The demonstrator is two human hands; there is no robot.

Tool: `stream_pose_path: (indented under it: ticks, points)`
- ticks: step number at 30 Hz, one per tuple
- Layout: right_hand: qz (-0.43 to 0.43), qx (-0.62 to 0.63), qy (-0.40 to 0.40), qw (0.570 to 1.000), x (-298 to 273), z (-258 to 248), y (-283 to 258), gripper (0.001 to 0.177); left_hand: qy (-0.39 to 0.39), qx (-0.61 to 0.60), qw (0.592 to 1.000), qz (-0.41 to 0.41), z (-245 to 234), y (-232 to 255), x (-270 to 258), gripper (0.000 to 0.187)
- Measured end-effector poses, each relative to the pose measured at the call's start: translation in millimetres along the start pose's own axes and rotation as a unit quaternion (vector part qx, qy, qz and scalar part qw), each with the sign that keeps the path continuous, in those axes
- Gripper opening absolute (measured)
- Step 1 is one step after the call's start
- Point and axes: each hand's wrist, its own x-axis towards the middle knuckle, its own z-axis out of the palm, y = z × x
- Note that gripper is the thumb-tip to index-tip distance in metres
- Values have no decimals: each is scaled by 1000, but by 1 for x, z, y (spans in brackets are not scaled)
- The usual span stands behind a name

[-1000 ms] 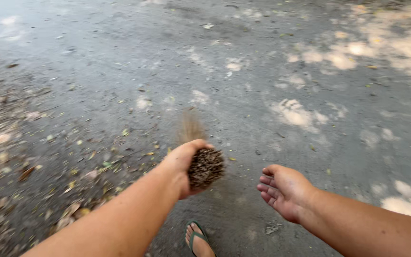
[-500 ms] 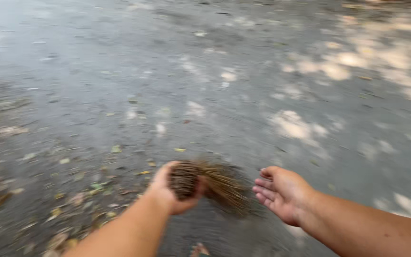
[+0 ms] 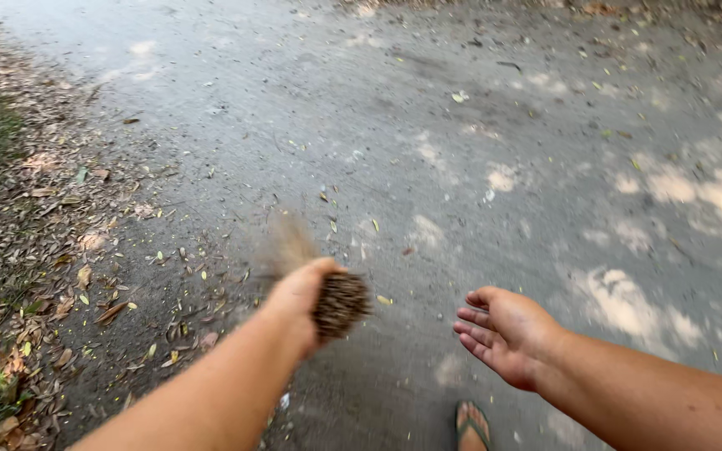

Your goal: The person sweeps dry leaves and debris into a pile using a hand broom while walking outdoors.

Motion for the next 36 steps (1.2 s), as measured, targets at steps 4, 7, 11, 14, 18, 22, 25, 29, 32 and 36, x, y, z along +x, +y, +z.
stream_pose_path:
  ticks: [4, 7, 11, 14, 18, 22, 25, 29, 32, 36]
  points:
    - [6, -20, -1, 1000, 24, -8, -31, 38, -108, -25, 992, -64, 73, -14, 10, 24]
    - [-22, -23, -4, 999, 43, -22, -50, 37, -234, -69, 958, -148, 123, -36, 32, 25]
    - [-15, -60, 57, 996, 64, -39, -76, 36, -284, -129, 919, -241, 155, -61, 66, 30]
    - [4, -91, 71, 993, 75, -34, -93, 36, -199, -193, 931, -237, 116, -54, 85, 29]
    - [5, -121, 25, 992, 79, -8, -105, 33, -79, -258, 957, -107, -3, -7, 67, 37]
    - [5, -157, -11, 988, 79, 16, -107, 34, 117, -266, 954, -79, -63, 39, 27, 46]
    - [15, -149, -24, 988, 84, 24, -107, 37, 166, -198, 966, -17, -47, 50, 32, 35]
    - [12, -151, -23, 988, 95, 20, -112, 35, 48, -19, 999, -10, 22, 33, 62, 28]
    - [15, -124, -10, 992, 101, 8, -109, 35, 1, 11, 1000, -23, 75, 15, 64, 19]
    - [27, -70, 26, 997, 99, -14, -101, 33, -176, 11, 973, -149, 130, 13, 65, 22]
